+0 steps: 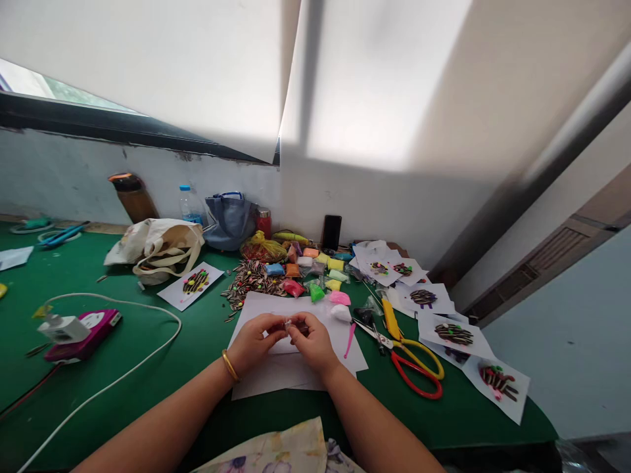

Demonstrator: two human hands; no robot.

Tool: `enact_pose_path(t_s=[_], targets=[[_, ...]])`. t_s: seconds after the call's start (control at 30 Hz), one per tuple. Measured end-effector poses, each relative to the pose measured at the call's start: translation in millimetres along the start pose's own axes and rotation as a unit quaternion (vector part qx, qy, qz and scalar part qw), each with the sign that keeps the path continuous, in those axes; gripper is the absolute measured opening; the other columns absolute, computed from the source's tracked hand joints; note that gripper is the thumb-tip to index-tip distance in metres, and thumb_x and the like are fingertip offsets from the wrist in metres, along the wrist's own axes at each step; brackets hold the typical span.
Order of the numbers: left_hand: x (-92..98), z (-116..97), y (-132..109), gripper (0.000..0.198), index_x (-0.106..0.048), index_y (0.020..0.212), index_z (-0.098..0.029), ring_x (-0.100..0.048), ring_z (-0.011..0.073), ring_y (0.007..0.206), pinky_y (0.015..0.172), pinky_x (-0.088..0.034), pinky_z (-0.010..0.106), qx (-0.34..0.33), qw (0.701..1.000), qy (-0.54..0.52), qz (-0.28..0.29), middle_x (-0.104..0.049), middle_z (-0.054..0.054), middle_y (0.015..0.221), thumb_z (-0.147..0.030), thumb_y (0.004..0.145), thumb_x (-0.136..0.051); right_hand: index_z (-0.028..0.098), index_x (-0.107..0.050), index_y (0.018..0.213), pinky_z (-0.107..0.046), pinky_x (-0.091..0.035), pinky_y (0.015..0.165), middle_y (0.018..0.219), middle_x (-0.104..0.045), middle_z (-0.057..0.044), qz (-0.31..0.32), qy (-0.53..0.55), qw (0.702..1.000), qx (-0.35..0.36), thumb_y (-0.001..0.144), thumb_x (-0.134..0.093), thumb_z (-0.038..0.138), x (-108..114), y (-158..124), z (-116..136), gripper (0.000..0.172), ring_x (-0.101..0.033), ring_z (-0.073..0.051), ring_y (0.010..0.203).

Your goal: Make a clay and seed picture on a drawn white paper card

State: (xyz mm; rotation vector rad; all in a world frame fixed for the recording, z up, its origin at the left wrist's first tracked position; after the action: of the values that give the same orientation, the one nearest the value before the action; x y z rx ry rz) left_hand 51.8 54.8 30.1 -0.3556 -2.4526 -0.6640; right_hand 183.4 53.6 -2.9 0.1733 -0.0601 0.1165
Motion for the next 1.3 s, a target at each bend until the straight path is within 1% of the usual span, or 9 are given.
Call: enact_pose_path(t_s=[0.17,0.3,0.4,0.63,0.73,0.87,1.07,1.17,1.3], targets=[[7.8,-15,-3,0.01,-0.071,0.092,-0.022,-0.061,0.0161,0.081,0.076,-0.048,0.028,-0.063,0.997,0.026,-0.044,-0.068,0.003,0.084,-0.024,0.085,-0.063,0.021,-0.058,0.096,-0.027,-0.05,0.058,0.087,-0.063,-0.002,0.0,0.004,1.0,0.001,0.08,-0.065,0.044,-1,0,-1,0.029,-0.06,-0.012,0.062],[17.8,-25,-6,0.01,-0.072,0.087,-0.022,-0.058,0.0168,0.079,0.073,-0.048,0.029,-0.088,0.99,0.062,-0.095,-0.063,0.005,0.083,-0.025,0.086,-0.063,0.021,-0.059,0.096,-0.026,-0.049,0.058,0.084,-0.063,-0.001,-0.008,-0.008,1.0,0.007,0.08,-0.064,0.042,1,0,-2,0.027,-0.059,-0.013,0.062],[21.5,-29,-7,0.012,-0.072,0.086,-0.02,-0.057,0.0177,0.08,0.072,-0.048,0.03,-0.1,0.985,0.085,-0.11,-0.061,0.006,0.083,-0.025,0.086,-0.061,0.021,-0.059,0.095,-0.026,-0.049,0.058,0.081,-0.062,-0.001,-0.013,-0.013,1.0,0.009,0.08,-0.064,0.041,1,-1,-1,0.025,-0.059,-0.013,0.061],[11.7,-26,-6,0.018,-0.069,0.101,-0.021,-0.061,0.0196,0.084,0.077,-0.048,0.033,-0.111,0.984,0.119,-0.077,-0.068,0.006,0.091,-0.026,0.085,-0.064,0.021,-0.058,0.094,-0.029,-0.05,0.067,0.087,-0.063,-0.003,-0.012,-0.026,0.998,0.05,0.082,-0.062,0.037,1,-2,5,0.021,-0.06,-0.016,0.073],[7.9,-24,-6,0.018,-0.069,0.102,-0.022,-0.062,0.0198,0.085,0.078,-0.047,0.034,-0.102,0.984,0.128,-0.067,-0.069,0.005,0.091,-0.027,0.085,-0.064,0.021,-0.059,0.093,-0.029,-0.049,0.07,0.088,-0.063,-0.003,-0.013,-0.052,0.996,0.073,0.083,-0.062,0.035,2,-2,8,0.018,-0.06,-0.017,0.077],[8.2,-19,-5,0.014,-0.069,0.097,-0.023,-0.062,0.0186,0.085,0.079,-0.048,0.032,-0.069,0.992,0.084,-0.062,-0.069,0.004,0.089,-0.025,0.083,-0.066,0.022,-0.058,0.093,-0.029,-0.049,0.072,0.088,-0.061,-0.002,-0.015,-0.065,0.993,0.101,0.083,-0.061,0.031,3,-2,12,0.013,-0.058,-0.016,0.077],[12.6,-10,-2,0.002,-0.067,0.081,-0.02,-0.06,0.0165,0.078,0.074,-0.048,0.03,-0.011,0.997,0.029,-0.066,-0.067,0.001,0.08,-0.019,0.081,-0.067,0.022,-0.057,0.087,-0.029,-0.048,0.073,0.091,-0.059,-0.003,-0.018,-0.06,0.99,0.125,0.082,-0.062,0.028,3,-2,14,0.01,-0.057,-0.017,0.081],[14.4,-10,-2,0.003,-0.068,0.085,-0.021,-0.06,0.0161,0.078,0.073,-0.048,0.029,-0.019,0.997,0.02,-0.073,-0.067,0.002,0.08,-0.021,0.083,-0.065,0.022,-0.056,0.09,-0.029,-0.048,0.072,0.091,-0.06,-0.003,-0.026,-0.048,0.992,0.112,0.082,-0.063,0.029,5,-2,11,0.013,-0.057,-0.016,0.08],[10.9,-17,-3,0.016,-0.069,0.1,-0.023,-0.061,0.0161,0.081,0.076,-0.049,0.03,-0.064,0.996,0.026,-0.064,-0.068,0.003,0.086,-0.024,0.085,-0.064,0.022,-0.057,0.093,-0.029,-0.048,0.07,0.091,-0.06,-0.003,-0.02,-0.038,0.994,0.096,0.082,-0.063,0.031,4,-3,9,0.015,-0.057,-0.016,0.078]])
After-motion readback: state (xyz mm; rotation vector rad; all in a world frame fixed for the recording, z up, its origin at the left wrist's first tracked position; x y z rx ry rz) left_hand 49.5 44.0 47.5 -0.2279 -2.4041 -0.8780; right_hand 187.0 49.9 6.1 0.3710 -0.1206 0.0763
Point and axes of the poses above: each hand's wrist, its own y-axis towards the middle knuckle, its own x-axis out of the back of the hand, z = x × y, the point moved 9 cm from there along y, towards the middle knuckle
